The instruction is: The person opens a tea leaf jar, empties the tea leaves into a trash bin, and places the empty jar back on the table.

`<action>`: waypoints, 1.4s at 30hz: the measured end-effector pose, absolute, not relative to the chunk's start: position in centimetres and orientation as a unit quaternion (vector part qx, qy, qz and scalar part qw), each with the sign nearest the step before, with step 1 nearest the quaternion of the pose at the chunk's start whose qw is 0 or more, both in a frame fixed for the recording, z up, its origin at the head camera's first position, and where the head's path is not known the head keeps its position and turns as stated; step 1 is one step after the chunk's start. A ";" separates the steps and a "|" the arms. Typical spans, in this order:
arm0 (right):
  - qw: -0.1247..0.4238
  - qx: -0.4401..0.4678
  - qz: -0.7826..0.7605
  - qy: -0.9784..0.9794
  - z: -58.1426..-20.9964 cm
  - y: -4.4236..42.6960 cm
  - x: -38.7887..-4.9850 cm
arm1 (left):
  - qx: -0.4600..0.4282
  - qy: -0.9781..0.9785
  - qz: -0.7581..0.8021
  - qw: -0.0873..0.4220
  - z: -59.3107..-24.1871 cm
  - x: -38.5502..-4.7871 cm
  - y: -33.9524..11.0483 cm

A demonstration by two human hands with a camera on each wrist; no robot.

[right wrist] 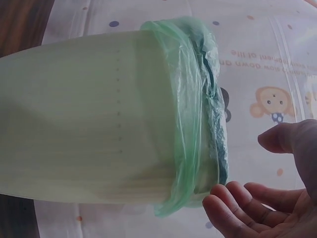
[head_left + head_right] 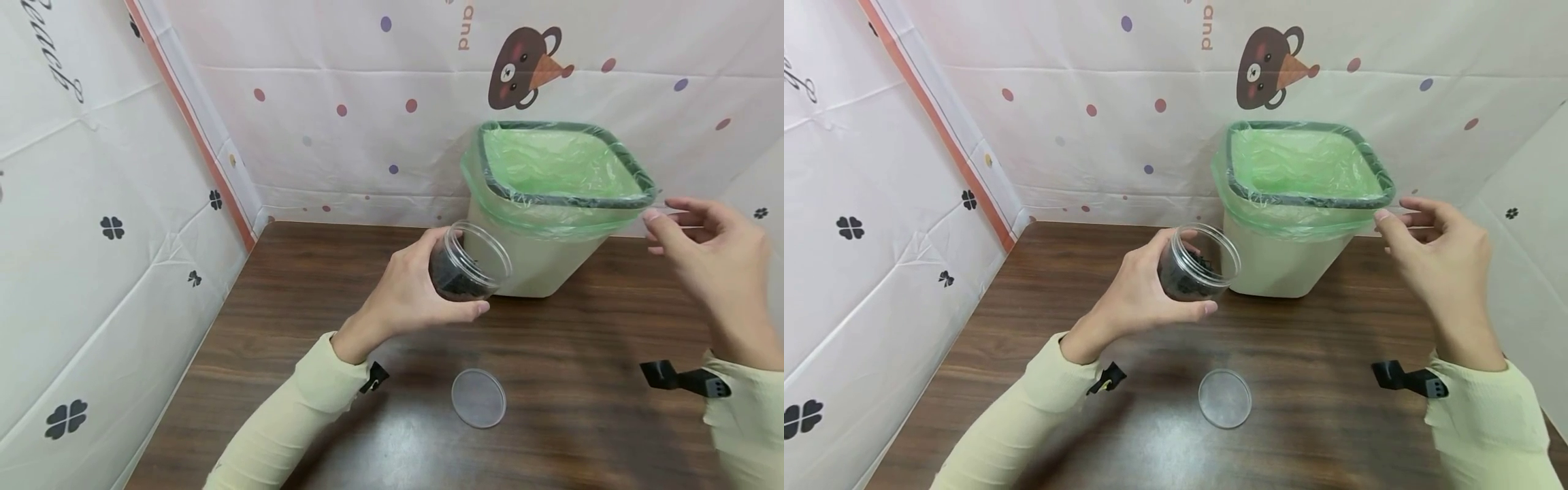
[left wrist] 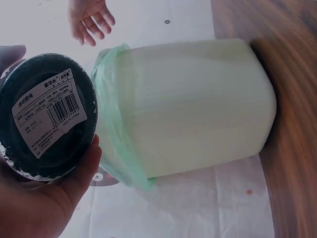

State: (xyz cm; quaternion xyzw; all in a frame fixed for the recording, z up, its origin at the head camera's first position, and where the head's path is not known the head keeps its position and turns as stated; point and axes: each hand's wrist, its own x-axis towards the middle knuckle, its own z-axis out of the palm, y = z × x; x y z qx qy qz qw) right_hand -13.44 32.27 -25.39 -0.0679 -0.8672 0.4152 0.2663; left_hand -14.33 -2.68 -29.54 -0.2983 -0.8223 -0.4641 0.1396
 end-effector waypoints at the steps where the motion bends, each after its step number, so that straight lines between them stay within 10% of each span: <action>1: 0.265 -0.067 0.413 -0.869 -25.3 32.3 -13.5 | -0.296 -0.822 -0.466 0.140 -29.4 -14.4 -2.7; 42: 0.233 -0.096 0.394 -0.884 -22.5 33.3 -16.5 | -0.297 -0.824 -0.458 0.151 -27.3 -15.2 -2.1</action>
